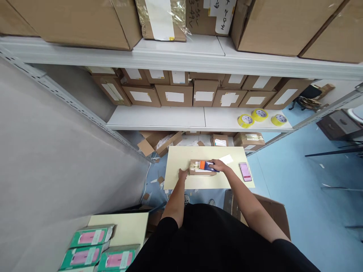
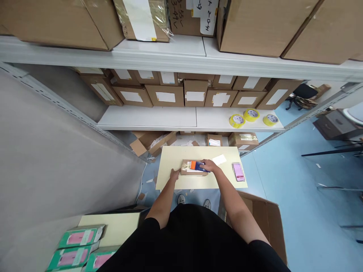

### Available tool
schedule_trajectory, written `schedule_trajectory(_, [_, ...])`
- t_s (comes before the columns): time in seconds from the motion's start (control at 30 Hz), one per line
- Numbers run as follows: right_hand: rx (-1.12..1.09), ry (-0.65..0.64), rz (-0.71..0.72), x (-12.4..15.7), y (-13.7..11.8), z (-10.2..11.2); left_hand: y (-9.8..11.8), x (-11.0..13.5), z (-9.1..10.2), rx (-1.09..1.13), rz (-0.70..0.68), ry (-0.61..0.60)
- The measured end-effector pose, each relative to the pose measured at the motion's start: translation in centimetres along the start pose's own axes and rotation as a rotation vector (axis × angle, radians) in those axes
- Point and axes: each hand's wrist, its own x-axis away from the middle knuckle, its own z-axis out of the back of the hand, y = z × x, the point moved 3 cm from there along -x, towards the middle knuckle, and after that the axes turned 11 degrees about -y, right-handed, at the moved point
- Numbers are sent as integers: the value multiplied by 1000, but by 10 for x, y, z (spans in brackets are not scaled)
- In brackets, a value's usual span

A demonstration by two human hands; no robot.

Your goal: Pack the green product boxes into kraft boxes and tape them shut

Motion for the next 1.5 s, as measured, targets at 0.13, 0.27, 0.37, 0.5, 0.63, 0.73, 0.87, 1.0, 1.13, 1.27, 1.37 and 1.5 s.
schedule_trajectory(0.13, [-16, 24, 38, 1, 1, 2, 7, 10, 2, -81, 48, 102])
schedule_trajectory(0.27, [23, 45, 58, -2, 1, 2, 27, 10, -6, -137, -50, 62])
schedule_trajectory(0.37, [103, 52, -19, -7, 0, 0, 38, 7, -14, -174, -87, 22])
schedule_trajectory(0.5, [121, 79, -102, -9, 0, -1, 44, 6, -26, -224, -87, -1])
schedule_trajectory(0.63, [115, 63, -121, -6, 5, 4, 45, 7, -41, -291, -60, -12])
schedule_trajectory(0.73, [135, 59, -135, 2, 16, 16, 44, 6, -48, -350, -21, -12])
schedule_trajectory(0.87, [187, 62, -207, 21, 47, 34, 43, 2, -52, -418, 4, -13])
schedule_trajectory(1.0, [212, 27, -312, 45, 85, 49, 42, -1, -53, -459, 10, -9])
schedule_trajectory(1.13, [198, 38, -392, 69, 116, 65, 40, -3, -54, -482, -4, -5])
schedule_trajectory(1.27, [199, 39, -420, 81, 127, 70, 40, -4, -54, -494, -19, -2])
schedule_trajectory(1.37, [226, 40, -424, 82, 124, 66, 39, -6, -49, -491, -26, -2])
schedule_trajectory(1.5, [224, 36, -440, 83, 112, 60, 33, -10, -36, -458, -41, -10])
